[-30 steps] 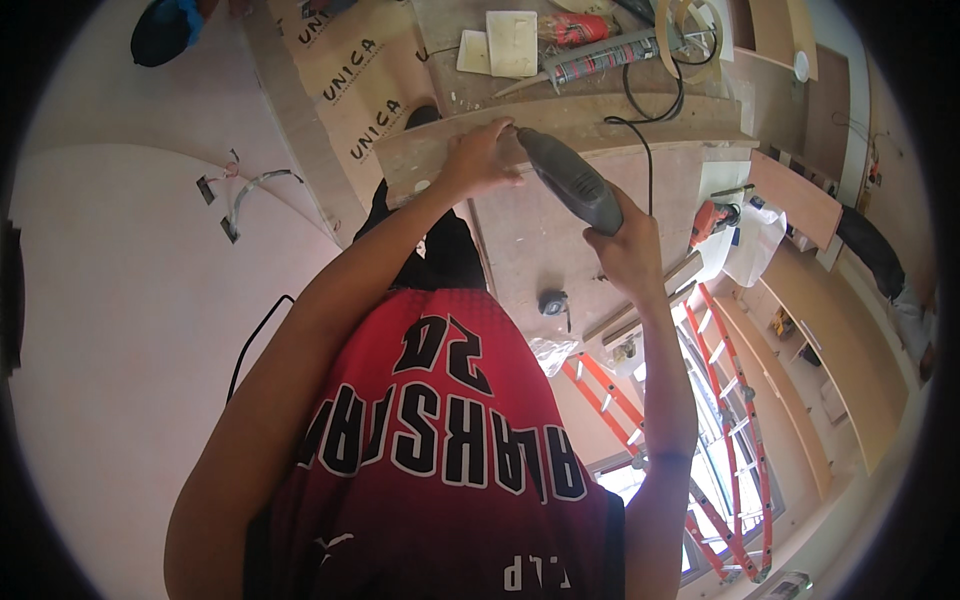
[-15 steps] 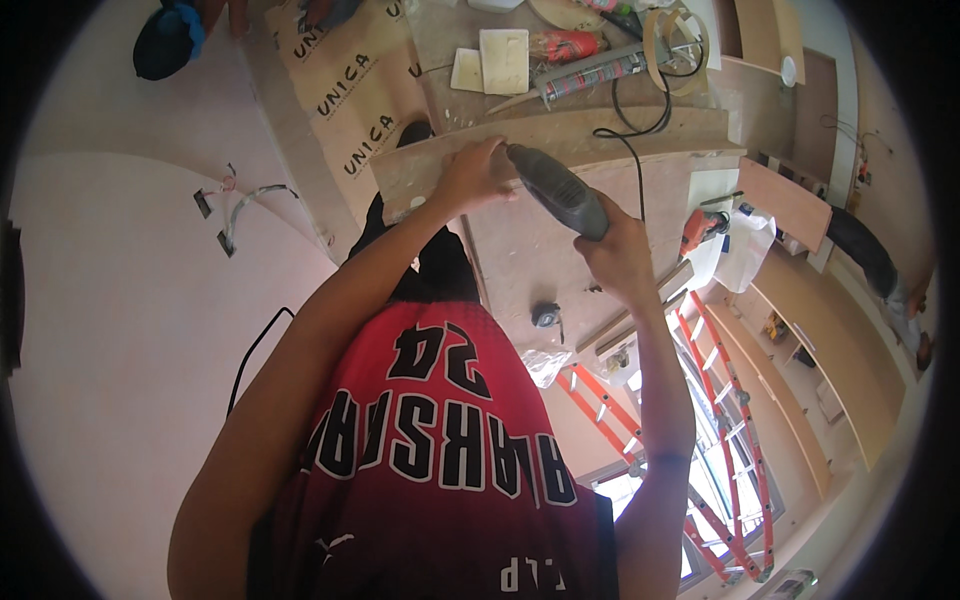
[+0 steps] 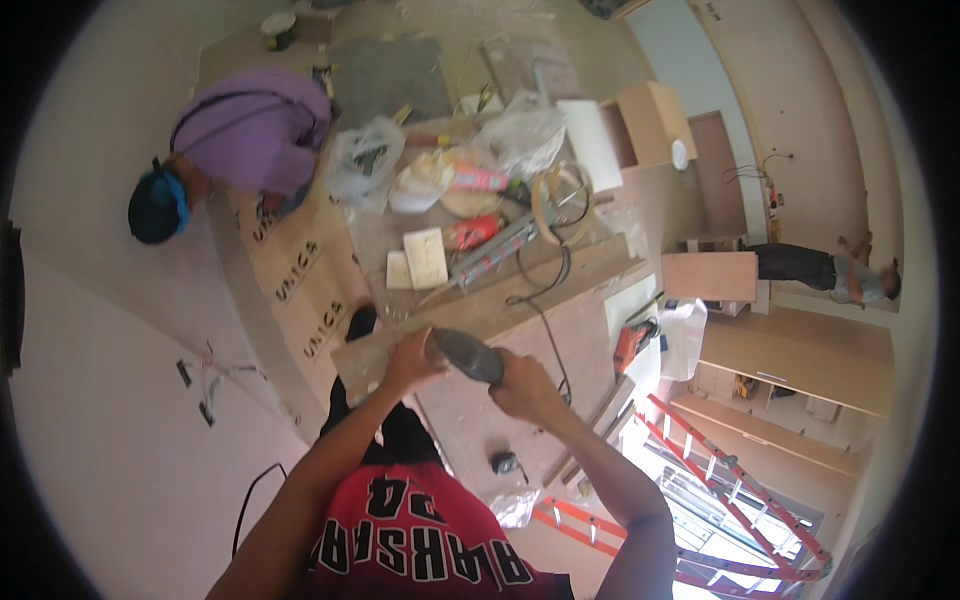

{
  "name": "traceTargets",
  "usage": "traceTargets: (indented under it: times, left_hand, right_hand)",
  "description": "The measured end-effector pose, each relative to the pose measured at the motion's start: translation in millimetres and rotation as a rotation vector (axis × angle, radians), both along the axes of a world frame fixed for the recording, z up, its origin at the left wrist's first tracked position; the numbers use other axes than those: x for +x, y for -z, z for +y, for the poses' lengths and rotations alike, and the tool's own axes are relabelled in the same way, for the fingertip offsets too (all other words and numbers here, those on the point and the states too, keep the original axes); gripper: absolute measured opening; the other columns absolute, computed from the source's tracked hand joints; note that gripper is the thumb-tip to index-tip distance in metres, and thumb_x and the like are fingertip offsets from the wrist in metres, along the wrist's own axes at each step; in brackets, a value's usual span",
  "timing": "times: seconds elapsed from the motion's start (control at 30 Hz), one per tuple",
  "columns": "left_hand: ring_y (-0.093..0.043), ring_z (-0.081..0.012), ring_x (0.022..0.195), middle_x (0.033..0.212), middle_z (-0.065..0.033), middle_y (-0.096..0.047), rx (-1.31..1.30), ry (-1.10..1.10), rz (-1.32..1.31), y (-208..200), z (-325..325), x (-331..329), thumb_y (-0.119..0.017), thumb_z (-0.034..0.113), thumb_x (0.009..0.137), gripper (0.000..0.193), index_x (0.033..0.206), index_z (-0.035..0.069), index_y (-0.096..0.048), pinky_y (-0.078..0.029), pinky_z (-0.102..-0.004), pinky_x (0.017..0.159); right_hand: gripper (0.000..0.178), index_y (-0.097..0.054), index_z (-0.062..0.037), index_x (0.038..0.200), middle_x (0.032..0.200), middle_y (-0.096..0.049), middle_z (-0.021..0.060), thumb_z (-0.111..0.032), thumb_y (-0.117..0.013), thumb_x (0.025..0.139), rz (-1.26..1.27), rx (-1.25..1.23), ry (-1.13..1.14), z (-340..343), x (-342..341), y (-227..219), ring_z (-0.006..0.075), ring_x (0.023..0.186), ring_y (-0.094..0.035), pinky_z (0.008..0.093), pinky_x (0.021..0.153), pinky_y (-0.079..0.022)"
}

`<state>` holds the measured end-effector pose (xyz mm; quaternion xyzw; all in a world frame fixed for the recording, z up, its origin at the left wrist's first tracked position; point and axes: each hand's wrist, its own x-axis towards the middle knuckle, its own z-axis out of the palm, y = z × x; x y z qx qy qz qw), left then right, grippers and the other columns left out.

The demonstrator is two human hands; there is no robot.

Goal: The person measures a wooden board with a tape measure and marks it. Then they use a power drill to drive screws into the board. The person repeats the measuring and drilling steps multiple times while working at a cluttered workbench.

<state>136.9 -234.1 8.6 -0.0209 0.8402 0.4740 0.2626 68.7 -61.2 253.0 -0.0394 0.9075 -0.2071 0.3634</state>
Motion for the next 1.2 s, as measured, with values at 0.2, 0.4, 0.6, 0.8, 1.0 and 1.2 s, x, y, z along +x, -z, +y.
traceTargets:
  times: [0.2,0.4,0.6,0.8,1.0,1.2]
  left_hand:
    - [-0.052,-0.0336,0.139,0.146,-0.0138,-0.06,-0.021,0.011,0.012,-28,-14,-16,-0.093,0.045,0.069,0.102,0.153,0.014,-0.045,-0.036,-0.0578,0.11]
    - [-0.057,-0.0359,0.128,0.131,-0.0175,-0.062,-0.257,-0.05,0.331,-45,-10,12,-0.083,0.041,0.082,0.086,0.151,0.006,-0.045,-0.045,-0.0511,0.101]
    - [-0.071,-0.0398,0.104,0.125,-0.0241,-0.068,0.217,1.528,-0.277,-20,-40,90,-0.062,0.03,0.098,0.046,0.134,0.002,-0.056,-0.053,-0.0516,0.092]
    - [-0.073,-0.034,0.099,0.117,-0.0197,-0.072,0.772,0.881,-0.179,-1,-75,134,-0.057,0.024,0.101,0.027,0.119,0.004,-0.062,-0.056,-0.0473,0.083]
    - [-0.074,-0.0346,0.097,0.11,-0.0186,-0.072,0.763,0.681,-0.201,-20,-84,149,-0.058,0.025,0.102,0.025,0.113,0.003,-0.062,-0.057,-0.0484,0.082]
    - [-0.074,-0.0353,0.096,0.103,-0.0175,-0.072,0.491,0.511,-0.095,-51,-87,148,-0.059,0.027,0.102,0.025,0.107,0.003,-0.062,-0.057,-0.0494,0.08]
  right_hand:
    - [0.039,-0.067,-0.0016,0.117,0.092,-0.071,0.0333,-0.008,-0.064,0.078,-0.009,0.057,-0.011,-11,-13,-16,0.0521,0.094,-0.07,0.0577,0.087,-0.056]
    - [0.047,-0.068,-0.0023,0.121,0.099,-0.073,0.0294,-0.01,-0.069,0.075,-0.024,0.097,-0.03,-3,-8,-6,0.0481,0.097,-0.071,0.0514,0.09,-0.058]
    - [0.049,-0.068,-0.0034,0.123,0.1,-0.074,0.0287,-0.011,-0.07,0.075,-0.024,0.12,-0.059,-9,-11,-3,0.0484,0.097,-0.071,0.0521,0.091,-0.058]
    - [0.049,-0.068,-0.0041,0.124,0.1,-0.074,0.0289,-0.011,-0.071,0.076,-0.038,0.107,-0.036,-6,-8,-11,0.0483,0.097,-0.071,0.053,0.091,-0.058]
    - [0.048,-0.068,-0.004,0.123,0.099,-0.074,0.0286,-0.012,-0.072,0.076,0.0,0.106,-0.033,0,1,-2,0.0483,0.098,-0.071,0.0532,0.091,-0.058]
    - [0.043,-0.067,-0.002,0.12,0.099,-0.072,0.0329,-0.011,-0.066,0.077,-0.008,0.07,-0.003,-1,-1,-6,0.0522,0.101,-0.069,0.0583,0.094,-0.055]
